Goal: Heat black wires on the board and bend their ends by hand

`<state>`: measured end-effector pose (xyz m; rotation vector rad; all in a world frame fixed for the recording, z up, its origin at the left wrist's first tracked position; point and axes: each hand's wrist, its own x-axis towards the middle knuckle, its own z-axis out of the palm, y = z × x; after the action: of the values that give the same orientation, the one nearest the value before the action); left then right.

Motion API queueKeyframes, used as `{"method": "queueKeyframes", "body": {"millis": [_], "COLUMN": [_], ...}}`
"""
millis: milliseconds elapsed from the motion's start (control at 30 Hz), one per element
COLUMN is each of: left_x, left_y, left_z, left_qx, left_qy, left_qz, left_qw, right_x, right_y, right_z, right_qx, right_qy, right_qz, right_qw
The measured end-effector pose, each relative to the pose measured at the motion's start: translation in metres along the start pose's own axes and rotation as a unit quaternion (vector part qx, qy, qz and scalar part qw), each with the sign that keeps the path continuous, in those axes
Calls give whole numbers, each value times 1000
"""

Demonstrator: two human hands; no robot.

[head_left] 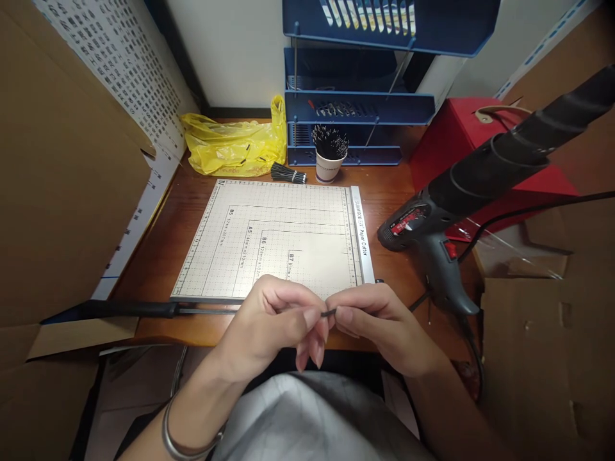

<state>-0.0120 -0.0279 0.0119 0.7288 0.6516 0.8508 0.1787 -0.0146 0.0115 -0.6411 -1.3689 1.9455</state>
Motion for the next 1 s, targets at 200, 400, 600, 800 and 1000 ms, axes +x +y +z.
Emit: {"method": "queueKeyframes", "body": {"millis": [200,400,600,800,1000], "left_x": [2,3,7,5,-1], "left_y": [-7,-11,-10,-9,-7], "left_z": [4,5,5,11,8], "left_qx": [-75,-110,-133,-50,33], "left_qy": [5,24,63,103,85], "left_qz": [-25,-43,-56,-28,-17], "left_qw": [997,993,987,993,996], "right_x": [-1,-6,-11,-12,-9], "right_y": [11,14,3,8,17], "right_z": [-2,-1,14,16,8], "right_qx": [82,50,-186,-454,-523], "right_qy": [6,33,62,143,146], "right_qz": [15,38,3,-55,-161], "right_qw": [996,997,981,878,824]}}
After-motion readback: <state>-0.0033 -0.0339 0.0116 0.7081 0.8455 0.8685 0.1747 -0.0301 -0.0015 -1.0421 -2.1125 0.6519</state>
